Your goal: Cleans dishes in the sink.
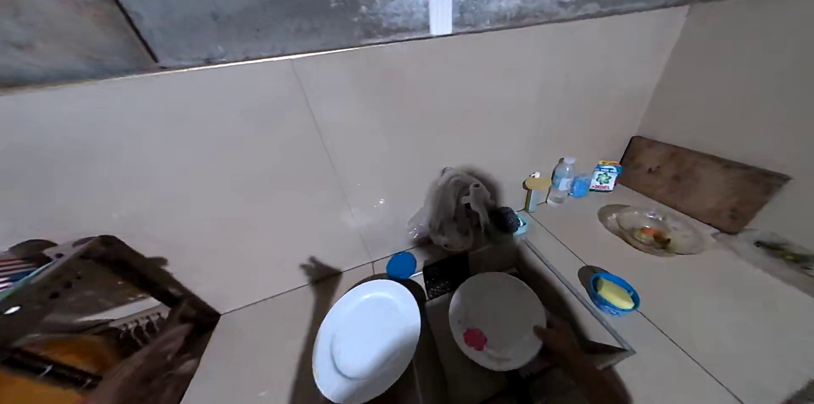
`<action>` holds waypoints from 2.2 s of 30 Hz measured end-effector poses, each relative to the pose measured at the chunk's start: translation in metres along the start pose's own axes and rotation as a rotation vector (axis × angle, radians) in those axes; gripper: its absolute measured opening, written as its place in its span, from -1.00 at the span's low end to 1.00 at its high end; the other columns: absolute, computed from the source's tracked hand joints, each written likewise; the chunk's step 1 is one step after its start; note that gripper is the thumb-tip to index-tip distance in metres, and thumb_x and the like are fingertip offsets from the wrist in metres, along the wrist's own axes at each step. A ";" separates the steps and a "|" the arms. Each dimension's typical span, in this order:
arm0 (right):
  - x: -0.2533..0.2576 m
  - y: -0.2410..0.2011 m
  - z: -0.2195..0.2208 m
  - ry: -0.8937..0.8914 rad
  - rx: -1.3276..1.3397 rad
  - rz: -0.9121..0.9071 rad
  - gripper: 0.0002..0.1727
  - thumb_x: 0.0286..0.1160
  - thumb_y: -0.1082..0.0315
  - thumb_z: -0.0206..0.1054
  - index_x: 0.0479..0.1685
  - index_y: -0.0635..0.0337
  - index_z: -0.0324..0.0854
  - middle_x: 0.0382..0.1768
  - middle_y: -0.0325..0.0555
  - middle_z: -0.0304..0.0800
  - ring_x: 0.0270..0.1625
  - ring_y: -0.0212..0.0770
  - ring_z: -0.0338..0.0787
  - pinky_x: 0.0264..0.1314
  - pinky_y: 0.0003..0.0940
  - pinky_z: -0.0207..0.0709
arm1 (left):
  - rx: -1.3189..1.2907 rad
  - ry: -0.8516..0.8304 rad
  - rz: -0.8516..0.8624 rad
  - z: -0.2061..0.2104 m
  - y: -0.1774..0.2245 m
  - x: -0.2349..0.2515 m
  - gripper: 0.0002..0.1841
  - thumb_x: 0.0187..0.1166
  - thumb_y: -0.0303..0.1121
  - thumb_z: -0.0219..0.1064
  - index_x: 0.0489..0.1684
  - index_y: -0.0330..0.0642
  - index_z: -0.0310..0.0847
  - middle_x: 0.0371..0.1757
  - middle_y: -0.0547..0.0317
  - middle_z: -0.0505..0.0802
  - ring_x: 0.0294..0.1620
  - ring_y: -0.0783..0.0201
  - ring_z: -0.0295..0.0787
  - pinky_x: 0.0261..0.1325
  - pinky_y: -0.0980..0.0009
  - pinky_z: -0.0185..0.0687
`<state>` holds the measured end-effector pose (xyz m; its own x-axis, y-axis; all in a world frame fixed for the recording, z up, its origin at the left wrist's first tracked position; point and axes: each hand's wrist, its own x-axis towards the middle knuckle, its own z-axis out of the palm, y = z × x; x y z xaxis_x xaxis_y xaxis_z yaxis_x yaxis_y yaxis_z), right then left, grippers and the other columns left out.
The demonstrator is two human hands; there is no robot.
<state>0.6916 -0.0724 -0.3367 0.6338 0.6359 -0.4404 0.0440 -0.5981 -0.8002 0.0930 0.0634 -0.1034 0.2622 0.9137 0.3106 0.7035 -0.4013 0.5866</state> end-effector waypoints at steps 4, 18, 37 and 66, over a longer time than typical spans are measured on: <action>-0.004 -0.005 -0.017 -0.008 0.001 -0.085 -0.43 0.60 0.41 0.35 0.55 0.48 0.38 0.30 0.45 0.66 0.34 0.26 0.71 0.42 0.14 0.54 | -0.125 -0.157 -0.001 0.098 0.083 0.026 -0.47 0.62 -0.36 0.36 0.57 -0.31 0.45 0.51 -0.27 0.63 0.25 0.02 0.81 0.24 0.15 0.80; -0.034 -0.043 -0.021 -0.252 0.063 -0.148 -0.41 0.72 0.33 0.25 0.66 0.40 0.26 0.23 0.39 0.70 0.19 0.17 0.80 0.27 0.06 0.68 | -1.003 0.247 -0.656 0.409 0.174 -0.017 -0.49 0.92 -0.18 -0.22 0.42 -0.50 0.38 0.10 -0.21 0.73 0.04 0.20 0.75 0.18 0.18 0.71; -0.008 -0.033 0.075 -0.466 -0.453 -1.221 -0.34 0.78 -0.14 -0.01 0.87 -0.33 0.16 0.91 -0.21 -0.03 0.95 0.15 -0.24 0.75 0.64 -0.52 | -0.561 0.231 -0.509 0.344 0.144 -0.017 -0.52 0.88 -0.29 -0.17 0.38 -0.62 0.40 0.06 -0.14 0.72 0.02 0.46 0.68 0.21 0.41 0.63; -0.001 -0.047 0.027 -0.216 -0.414 -0.964 -0.32 0.88 -0.10 -0.22 0.88 -0.01 0.14 0.88 -0.11 0.06 0.92 0.16 -0.05 0.60 0.80 -0.31 | -0.464 -0.193 -0.506 0.399 0.271 0.062 -0.54 0.91 -0.31 -0.15 0.39 -0.59 0.42 0.23 -0.34 0.67 0.17 0.14 0.63 0.32 0.18 0.52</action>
<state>0.6683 -0.0324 -0.3097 0.0433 0.9770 0.2087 0.7370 0.1098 -0.6669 0.5631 0.0368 -0.2238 0.1201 0.9730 -0.1970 0.4270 0.1286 0.8951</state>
